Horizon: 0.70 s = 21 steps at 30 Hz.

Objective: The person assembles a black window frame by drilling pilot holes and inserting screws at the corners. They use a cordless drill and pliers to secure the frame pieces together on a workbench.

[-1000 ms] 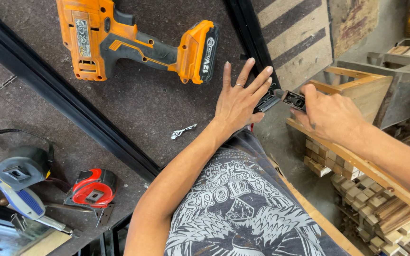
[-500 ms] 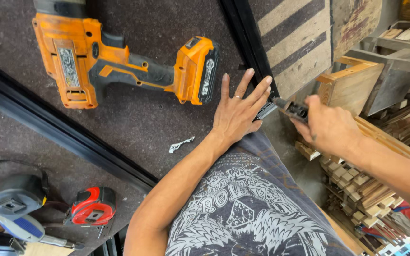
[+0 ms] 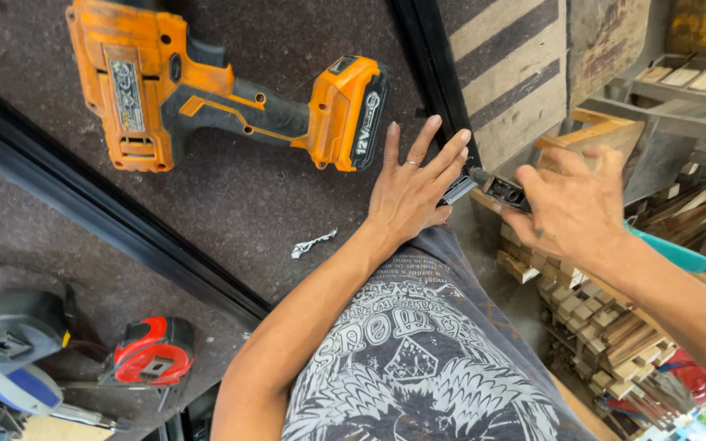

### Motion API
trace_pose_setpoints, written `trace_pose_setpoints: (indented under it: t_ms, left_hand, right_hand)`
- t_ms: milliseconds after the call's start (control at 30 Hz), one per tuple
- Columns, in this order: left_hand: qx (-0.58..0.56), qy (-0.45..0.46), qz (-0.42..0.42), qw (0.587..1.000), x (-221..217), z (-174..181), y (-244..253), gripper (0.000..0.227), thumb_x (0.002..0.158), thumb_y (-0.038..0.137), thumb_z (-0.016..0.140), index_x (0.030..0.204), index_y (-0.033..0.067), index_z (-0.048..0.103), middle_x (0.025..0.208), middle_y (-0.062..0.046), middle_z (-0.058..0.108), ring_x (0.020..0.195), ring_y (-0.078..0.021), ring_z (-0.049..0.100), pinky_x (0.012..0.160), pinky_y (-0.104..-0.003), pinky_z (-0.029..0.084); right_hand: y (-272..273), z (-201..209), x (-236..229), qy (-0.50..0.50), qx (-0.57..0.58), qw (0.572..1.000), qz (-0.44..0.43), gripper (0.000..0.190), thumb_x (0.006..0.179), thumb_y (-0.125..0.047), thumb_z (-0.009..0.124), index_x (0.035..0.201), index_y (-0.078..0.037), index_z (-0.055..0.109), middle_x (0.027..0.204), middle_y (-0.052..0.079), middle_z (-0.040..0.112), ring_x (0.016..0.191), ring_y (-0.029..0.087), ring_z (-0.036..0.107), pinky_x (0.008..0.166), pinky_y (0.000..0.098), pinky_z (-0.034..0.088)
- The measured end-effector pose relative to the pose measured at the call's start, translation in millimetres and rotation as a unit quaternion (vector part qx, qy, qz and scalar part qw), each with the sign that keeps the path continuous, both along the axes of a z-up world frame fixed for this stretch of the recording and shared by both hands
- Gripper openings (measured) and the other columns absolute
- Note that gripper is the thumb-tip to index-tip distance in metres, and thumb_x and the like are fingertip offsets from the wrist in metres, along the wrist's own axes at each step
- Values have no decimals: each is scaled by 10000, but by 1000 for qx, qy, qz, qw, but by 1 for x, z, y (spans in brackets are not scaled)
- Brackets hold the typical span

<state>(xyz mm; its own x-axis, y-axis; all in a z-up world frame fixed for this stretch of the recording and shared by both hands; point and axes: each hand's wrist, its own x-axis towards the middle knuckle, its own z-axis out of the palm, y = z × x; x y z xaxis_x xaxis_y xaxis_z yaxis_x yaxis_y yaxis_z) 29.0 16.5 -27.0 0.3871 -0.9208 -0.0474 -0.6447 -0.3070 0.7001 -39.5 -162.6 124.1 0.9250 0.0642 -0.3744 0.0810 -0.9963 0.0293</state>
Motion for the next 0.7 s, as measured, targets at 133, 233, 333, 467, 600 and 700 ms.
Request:
trace_pose_setpoints:
  t_ms: [133,233,333,467,600,700]
  left_hand:
    - [-2,0,3,1000,-3,-2,1,986,620,487,882,1504,196,556,1695,61,263,1599,-300,81,1263,-695,4]
    - [3,5,5,1000,-2,-2,-2,994,614,485,878,1508,199,549,1692,61,257,1593,-297,74,1251,-699,4]
    - [11,11,3,1000,-3,-5,0,954,645,469,876,1503,204,555,1697,66,254,1600,-293,67,1258,-697,15]
    - [9,7,0,1000,-3,-9,0,943,668,463,875,1514,200,555,1699,59,250,1599,-299,65,1262,-700,27]
    - [6,0,7,1000,-1,-13,-3,902,699,454,874,1509,207,565,1712,61,242,1610,-294,72,1271,-696,37]
    - [10,2,-1,1000,-3,-13,-2,908,692,454,874,1509,206,564,1712,60,242,1608,-297,80,1267,-695,42]
  right_hand:
    - [3,-13,7,106,267,940,-185,559,675,-77,658,1228,-49,579,833,168,681,663,362,686,614,421,526]
    - [4,-23,9,209,244,894,-312,534,698,-103,723,1217,-76,602,626,143,661,556,333,690,593,433,526]
    - [6,-34,8,202,219,905,-304,465,765,-197,804,1162,-66,600,626,164,663,580,346,687,596,445,534]
    - [5,-48,-1,170,171,960,-140,399,746,-158,780,1090,-47,612,742,159,695,680,368,693,631,477,528]
    - [-8,-54,-5,172,214,955,-109,453,679,-138,775,1096,-57,619,837,133,733,706,370,705,643,489,534]
    - [-17,-55,-3,129,293,925,-204,382,771,-135,721,1122,-71,587,949,143,727,793,370,708,660,434,567]
